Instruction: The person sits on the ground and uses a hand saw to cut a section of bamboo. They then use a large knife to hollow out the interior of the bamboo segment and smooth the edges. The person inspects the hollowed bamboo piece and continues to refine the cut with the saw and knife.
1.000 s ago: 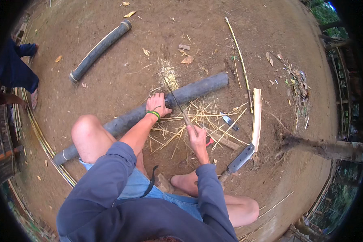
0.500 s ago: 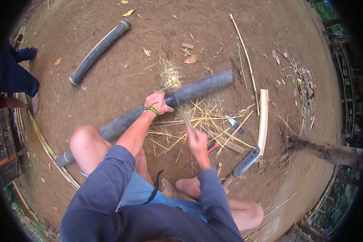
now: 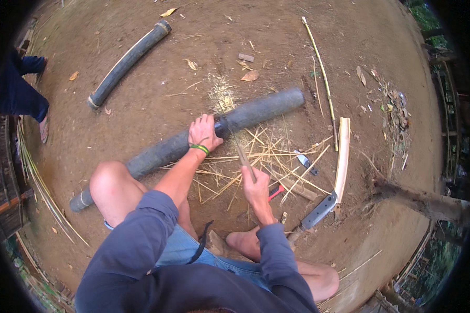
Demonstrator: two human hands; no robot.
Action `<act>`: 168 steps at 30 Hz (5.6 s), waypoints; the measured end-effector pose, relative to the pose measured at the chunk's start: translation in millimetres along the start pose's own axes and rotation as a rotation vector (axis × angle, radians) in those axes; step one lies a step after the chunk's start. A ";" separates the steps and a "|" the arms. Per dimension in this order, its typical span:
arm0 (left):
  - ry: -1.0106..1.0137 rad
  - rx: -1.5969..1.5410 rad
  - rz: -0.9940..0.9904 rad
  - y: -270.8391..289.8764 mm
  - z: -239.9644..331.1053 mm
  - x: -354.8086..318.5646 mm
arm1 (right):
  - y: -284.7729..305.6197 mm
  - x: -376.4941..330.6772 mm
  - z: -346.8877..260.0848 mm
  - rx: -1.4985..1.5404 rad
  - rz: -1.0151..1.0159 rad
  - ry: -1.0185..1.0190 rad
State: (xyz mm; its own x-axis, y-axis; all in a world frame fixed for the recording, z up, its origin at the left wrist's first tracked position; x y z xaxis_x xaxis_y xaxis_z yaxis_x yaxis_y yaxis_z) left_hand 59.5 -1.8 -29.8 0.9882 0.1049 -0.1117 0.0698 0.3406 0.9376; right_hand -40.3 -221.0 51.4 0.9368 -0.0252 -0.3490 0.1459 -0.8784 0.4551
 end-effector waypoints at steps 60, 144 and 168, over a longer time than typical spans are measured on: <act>-0.173 0.086 0.020 27.2 53.6 -27.9 | 118.2 -52.4 -46.9 0.569 0.516 0.371; -0.174 0.087 -0.271 -27.1 34.3 6.8 | 95.1 -33.2 -25.7 0.513 0.279 0.121; -0.149 0.021 -0.245 -17.0 40.9 -7.9 | 32.2 -74.3 67.6 0.149 0.138 -0.070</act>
State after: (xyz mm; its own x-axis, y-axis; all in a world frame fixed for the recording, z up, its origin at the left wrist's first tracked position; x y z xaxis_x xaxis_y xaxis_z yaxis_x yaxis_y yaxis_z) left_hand 56.1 -46.6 -31.5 0.9504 -0.1168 -0.2881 0.3107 0.3189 0.8954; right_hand -126.7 -279.7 36.6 0.9194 -0.1790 -0.3503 -0.0362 -0.9251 0.3779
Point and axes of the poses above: each hand's wrist, its own x-axis towards the middle knuckle, its own y-axis out of the back of the hand, z = x × y, the point moved 9 cm from there along x, towards the middle knuckle, and after that the axes turned 1 degree about y, right-handed, at the moved point
